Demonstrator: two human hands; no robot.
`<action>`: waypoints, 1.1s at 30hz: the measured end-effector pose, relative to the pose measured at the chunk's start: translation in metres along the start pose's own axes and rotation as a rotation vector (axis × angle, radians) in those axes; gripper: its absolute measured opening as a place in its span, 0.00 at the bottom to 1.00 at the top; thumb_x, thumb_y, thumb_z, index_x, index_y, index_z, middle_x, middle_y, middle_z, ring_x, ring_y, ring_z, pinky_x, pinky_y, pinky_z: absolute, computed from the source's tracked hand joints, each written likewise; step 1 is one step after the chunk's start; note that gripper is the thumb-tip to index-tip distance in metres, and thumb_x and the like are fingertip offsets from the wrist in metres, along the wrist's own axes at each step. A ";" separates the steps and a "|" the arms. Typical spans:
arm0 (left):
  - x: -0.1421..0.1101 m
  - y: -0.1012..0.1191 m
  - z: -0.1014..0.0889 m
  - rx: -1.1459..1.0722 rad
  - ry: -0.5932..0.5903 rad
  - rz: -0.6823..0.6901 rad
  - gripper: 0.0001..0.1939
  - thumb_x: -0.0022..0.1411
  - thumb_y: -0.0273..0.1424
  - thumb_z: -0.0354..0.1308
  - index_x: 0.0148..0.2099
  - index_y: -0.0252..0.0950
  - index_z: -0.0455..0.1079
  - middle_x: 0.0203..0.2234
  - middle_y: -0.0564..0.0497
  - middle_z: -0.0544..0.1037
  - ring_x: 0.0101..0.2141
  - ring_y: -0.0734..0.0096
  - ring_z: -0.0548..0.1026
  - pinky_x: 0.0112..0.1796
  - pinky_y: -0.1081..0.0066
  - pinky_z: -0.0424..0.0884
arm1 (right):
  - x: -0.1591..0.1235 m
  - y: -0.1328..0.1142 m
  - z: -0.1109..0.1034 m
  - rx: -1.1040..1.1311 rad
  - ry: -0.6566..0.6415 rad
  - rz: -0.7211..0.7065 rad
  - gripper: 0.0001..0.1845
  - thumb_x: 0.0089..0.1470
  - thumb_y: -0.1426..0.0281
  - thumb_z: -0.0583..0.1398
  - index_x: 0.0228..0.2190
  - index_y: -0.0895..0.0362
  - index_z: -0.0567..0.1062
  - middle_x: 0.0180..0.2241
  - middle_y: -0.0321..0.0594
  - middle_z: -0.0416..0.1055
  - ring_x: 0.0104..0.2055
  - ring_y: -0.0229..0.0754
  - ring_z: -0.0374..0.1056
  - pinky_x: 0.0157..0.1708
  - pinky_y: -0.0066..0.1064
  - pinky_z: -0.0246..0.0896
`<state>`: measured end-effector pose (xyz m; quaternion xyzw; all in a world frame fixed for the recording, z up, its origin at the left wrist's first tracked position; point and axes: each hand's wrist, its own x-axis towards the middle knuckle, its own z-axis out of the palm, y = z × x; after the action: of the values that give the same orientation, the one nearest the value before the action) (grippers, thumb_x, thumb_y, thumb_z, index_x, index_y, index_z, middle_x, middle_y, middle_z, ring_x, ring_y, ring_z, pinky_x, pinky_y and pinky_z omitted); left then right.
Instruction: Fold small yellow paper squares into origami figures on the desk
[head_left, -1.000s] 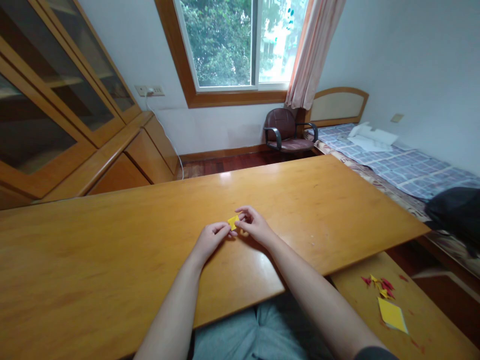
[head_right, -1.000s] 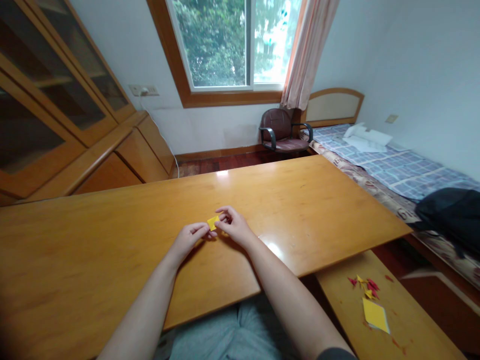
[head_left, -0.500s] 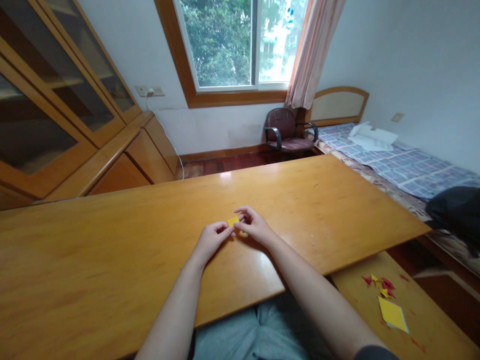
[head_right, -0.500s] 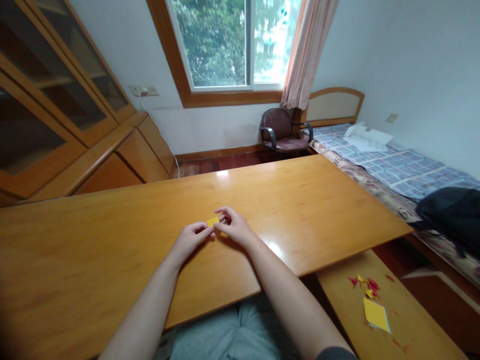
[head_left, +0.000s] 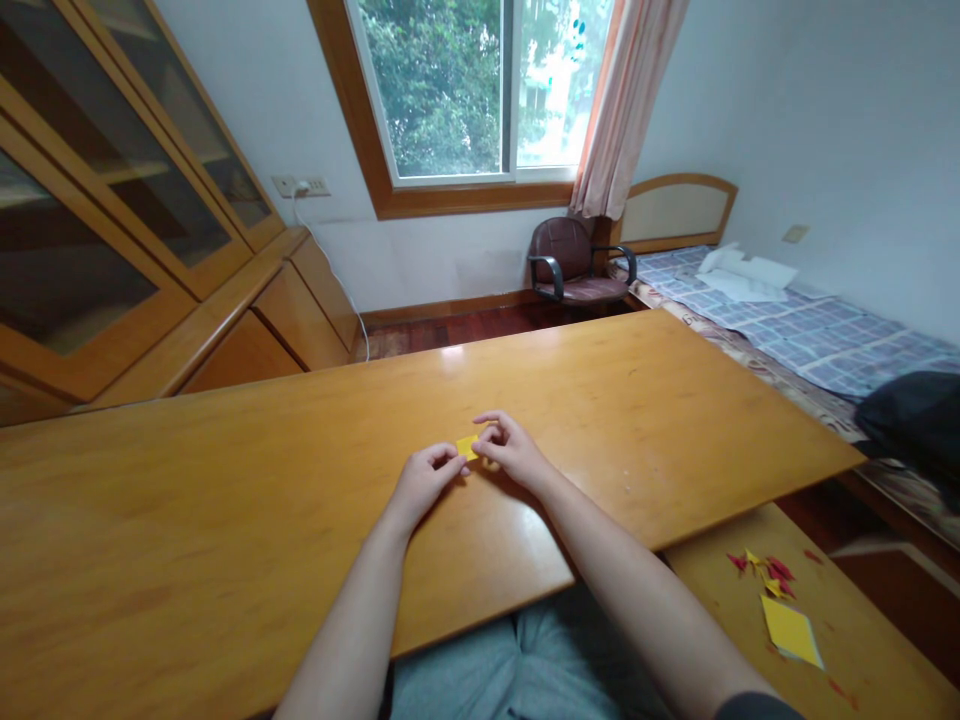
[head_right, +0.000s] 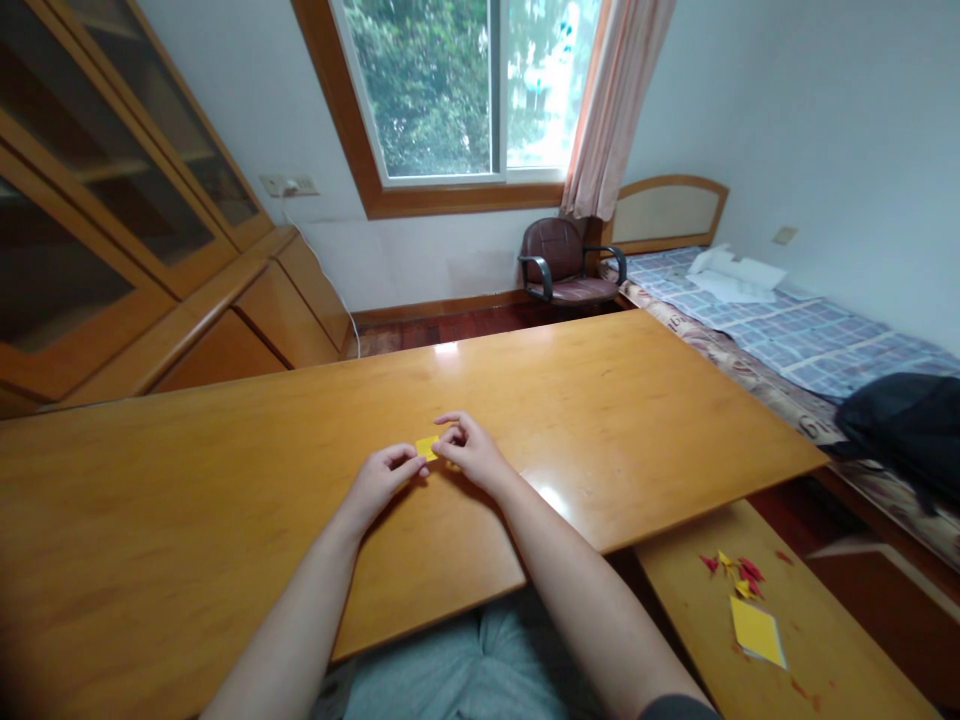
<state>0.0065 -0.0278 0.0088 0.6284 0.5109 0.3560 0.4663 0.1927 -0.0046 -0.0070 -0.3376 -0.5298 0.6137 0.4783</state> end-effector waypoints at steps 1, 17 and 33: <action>0.000 0.000 0.000 -0.013 0.007 -0.004 0.12 0.56 0.38 0.60 0.27 0.35 0.72 0.24 0.50 0.79 0.28 0.68 0.75 0.34 0.71 0.67 | 0.001 0.001 0.000 0.007 -0.003 -0.001 0.24 0.47 0.63 0.67 0.44 0.55 0.67 0.24 0.28 0.68 0.22 0.33 0.61 0.23 0.25 0.54; 0.001 -0.008 -0.002 -0.138 0.163 0.034 0.13 0.58 0.40 0.60 0.30 0.34 0.74 0.25 0.50 0.79 0.30 0.68 0.74 0.36 0.71 0.68 | 0.001 0.000 0.000 -0.021 -0.005 -0.014 0.24 0.46 0.66 0.67 0.44 0.55 0.68 0.23 0.27 0.66 0.22 0.32 0.60 0.24 0.24 0.53; 0.002 -0.012 -0.001 -0.439 0.284 -0.002 0.15 0.50 0.38 0.68 0.37 0.36 0.72 0.29 0.53 0.77 0.31 0.71 0.73 0.33 0.75 0.68 | 0.000 -0.001 0.001 -0.015 0.034 -0.007 0.22 0.47 0.64 0.67 0.43 0.55 0.69 0.24 0.28 0.65 0.22 0.32 0.60 0.22 0.23 0.55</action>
<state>0.0024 -0.0249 -0.0026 0.4554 0.4825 0.5423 0.5155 0.1921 -0.0054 -0.0056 -0.3496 -0.5272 0.6021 0.4871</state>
